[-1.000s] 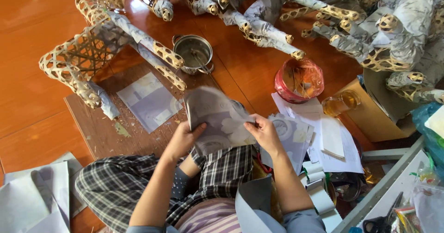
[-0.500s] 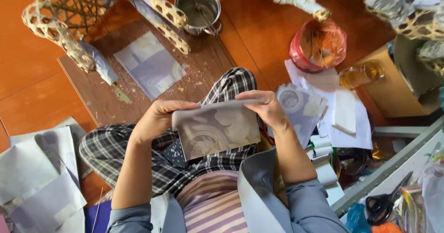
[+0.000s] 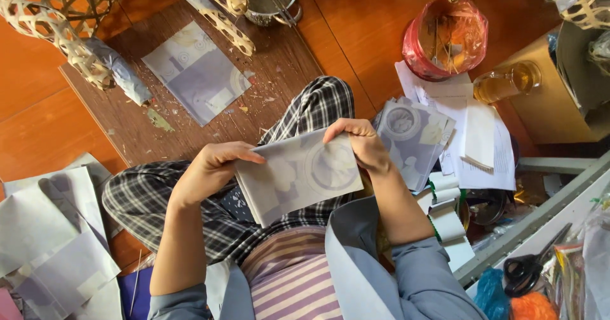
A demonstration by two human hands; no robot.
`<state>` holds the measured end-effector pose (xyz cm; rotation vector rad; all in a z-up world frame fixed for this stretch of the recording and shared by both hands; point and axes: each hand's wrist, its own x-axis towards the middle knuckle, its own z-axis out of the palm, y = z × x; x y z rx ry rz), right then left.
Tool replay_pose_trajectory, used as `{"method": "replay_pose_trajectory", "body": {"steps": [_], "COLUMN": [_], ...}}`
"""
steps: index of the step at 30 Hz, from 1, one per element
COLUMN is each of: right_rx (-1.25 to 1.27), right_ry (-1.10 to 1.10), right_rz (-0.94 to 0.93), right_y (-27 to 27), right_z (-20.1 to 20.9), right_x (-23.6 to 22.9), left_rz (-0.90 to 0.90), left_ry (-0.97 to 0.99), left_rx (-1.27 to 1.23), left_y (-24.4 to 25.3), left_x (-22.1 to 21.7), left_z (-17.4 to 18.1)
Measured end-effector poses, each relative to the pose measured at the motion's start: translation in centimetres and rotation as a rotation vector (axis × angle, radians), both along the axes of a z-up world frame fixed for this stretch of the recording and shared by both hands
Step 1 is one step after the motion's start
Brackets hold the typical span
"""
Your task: Applying paper to a bamboo frame using glue and scissors to create a craft animal
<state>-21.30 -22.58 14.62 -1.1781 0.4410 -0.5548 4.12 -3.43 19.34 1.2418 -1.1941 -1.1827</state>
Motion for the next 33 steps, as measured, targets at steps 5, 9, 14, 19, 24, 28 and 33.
{"method": "replay_pose_trajectory", "body": {"steps": [5,9,14,19,24,28,33], "right_rx": [-0.179,-0.342,-0.375,-0.088,-0.515,-0.772,-0.856], "right_ry": [0.063,0.102,0.131,0.080,1.325,0.932,1.355], "right_rz": [-0.025,-0.002,0.007,-0.133,0.231,0.043,-0.015], "right_y": [-0.6,-1.4,-1.9,-4.4,-4.5,-1.8,-3.2], "right_z": [0.0,-0.6,-1.1,-4.5,-11.4,-22.2,-29.5], "right_x": [0.8,1.3,1.2,-2.5,-7.7,-11.6,-12.0], "left_rz": [0.114,0.385,0.518,0.605,0.685,0.694,0.692], "left_ry": [0.447,0.620,0.475,0.198,0.581,0.667,0.768], "left_rx": [-0.066,0.102,0.361,0.377,0.269,0.183,0.206], "left_y": [1.9,1.6,1.5,0.5,1.1,0.8,0.5], "left_x": [0.5,-2.1,-3.8,-1.9,-0.3,0.9,2.3], "left_z": [-5.5,-9.0,-13.9,-11.8,-12.0,-14.2,-16.5]}}
